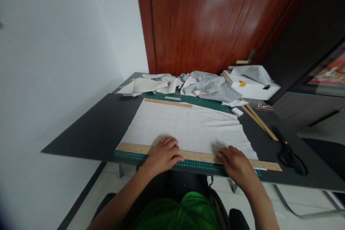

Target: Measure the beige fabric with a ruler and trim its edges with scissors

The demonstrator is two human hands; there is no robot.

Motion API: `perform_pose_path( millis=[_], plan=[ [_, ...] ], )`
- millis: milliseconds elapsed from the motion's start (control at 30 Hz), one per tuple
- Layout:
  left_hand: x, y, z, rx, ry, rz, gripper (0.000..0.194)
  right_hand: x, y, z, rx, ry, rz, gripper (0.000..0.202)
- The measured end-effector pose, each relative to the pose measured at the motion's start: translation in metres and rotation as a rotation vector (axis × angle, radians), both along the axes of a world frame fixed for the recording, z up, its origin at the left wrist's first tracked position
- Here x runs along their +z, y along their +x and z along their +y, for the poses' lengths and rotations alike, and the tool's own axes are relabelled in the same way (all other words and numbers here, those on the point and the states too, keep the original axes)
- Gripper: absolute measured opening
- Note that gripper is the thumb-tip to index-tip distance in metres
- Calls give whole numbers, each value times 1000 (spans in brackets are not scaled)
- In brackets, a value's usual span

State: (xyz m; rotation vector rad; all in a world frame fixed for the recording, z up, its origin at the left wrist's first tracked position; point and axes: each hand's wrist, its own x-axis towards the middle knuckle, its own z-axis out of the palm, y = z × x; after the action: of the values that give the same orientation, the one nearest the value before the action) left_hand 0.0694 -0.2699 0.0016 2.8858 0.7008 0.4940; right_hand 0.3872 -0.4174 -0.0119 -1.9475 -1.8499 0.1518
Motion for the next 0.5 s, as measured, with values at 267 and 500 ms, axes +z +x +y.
perform_pose_path(
  millis=[267, 500],
  plan=[
    [-1, 0, 2, 3, -2, -31, 31, -3, 23, -14, -93, -10, 25, 28],
    [1, 0, 1, 31, -17, -42, 29, -5, 18, -13, -78, -16, 28, 27]
  ],
)
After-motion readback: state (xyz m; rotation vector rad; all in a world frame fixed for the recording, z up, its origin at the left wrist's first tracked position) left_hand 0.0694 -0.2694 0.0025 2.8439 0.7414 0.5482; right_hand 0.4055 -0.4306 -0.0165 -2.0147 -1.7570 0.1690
